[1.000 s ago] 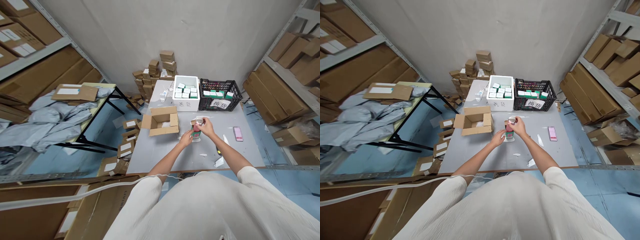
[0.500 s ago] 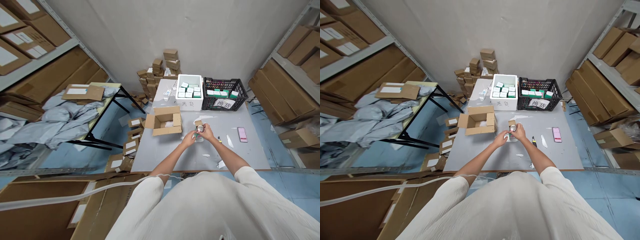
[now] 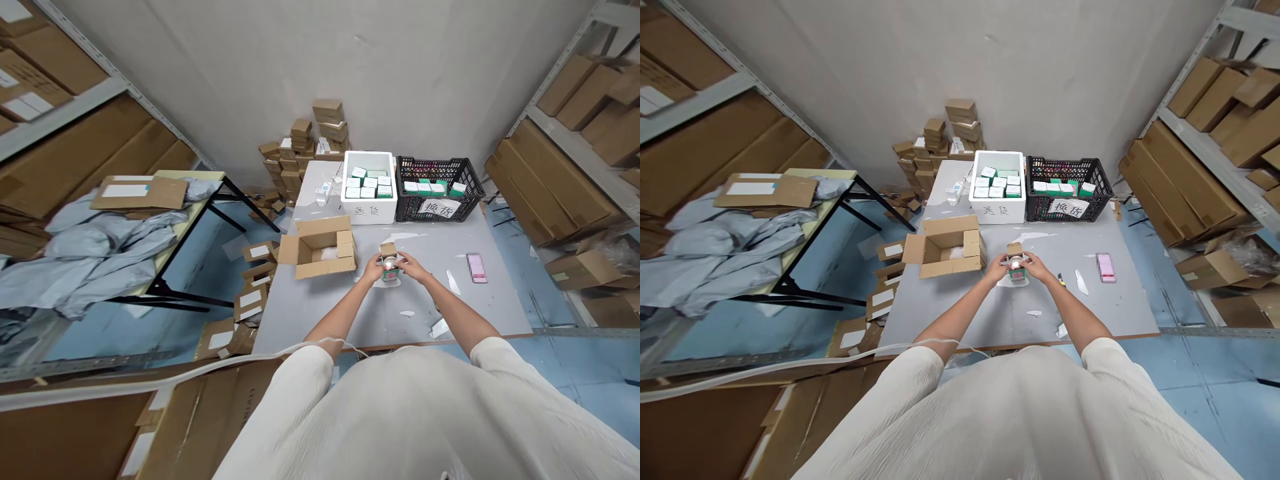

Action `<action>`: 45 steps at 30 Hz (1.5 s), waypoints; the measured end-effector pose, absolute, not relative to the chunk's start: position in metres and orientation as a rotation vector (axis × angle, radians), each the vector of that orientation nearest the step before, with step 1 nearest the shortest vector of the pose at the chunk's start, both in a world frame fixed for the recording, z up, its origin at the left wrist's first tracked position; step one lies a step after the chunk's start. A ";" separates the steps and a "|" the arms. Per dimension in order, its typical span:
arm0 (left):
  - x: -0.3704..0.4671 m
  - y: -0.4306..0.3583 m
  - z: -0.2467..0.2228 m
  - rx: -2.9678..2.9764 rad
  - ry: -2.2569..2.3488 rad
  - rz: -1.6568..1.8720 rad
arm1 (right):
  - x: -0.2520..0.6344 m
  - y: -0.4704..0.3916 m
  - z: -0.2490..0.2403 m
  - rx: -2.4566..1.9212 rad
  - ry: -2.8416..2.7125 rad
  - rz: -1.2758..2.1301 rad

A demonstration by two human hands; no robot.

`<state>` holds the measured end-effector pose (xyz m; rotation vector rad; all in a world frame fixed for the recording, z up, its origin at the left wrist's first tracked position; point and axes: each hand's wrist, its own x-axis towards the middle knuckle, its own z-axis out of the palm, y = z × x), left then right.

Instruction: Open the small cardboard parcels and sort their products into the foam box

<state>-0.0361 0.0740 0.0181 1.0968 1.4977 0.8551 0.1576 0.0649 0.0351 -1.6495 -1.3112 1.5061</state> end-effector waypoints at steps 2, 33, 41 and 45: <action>-0.037 0.074 0.017 1.053 1.479 0.856 | 0.160 0.064 0.038 -1.609 -1.287 1.553; -0.046 0.056 -0.007 1.334 1.393 0.903 | 0.156 0.046 0.048 -1.661 -2.329 0.727; -0.052 0.033 -0.007 1.365 1.313 0.867 | 0.142 0.038 0.069 -1.717 -2.355 0.709; -0.061 0.028 -0.003 1.418 1.311 0.864 | 0.143 0.034 0.076 -1.725 -2.332 0.693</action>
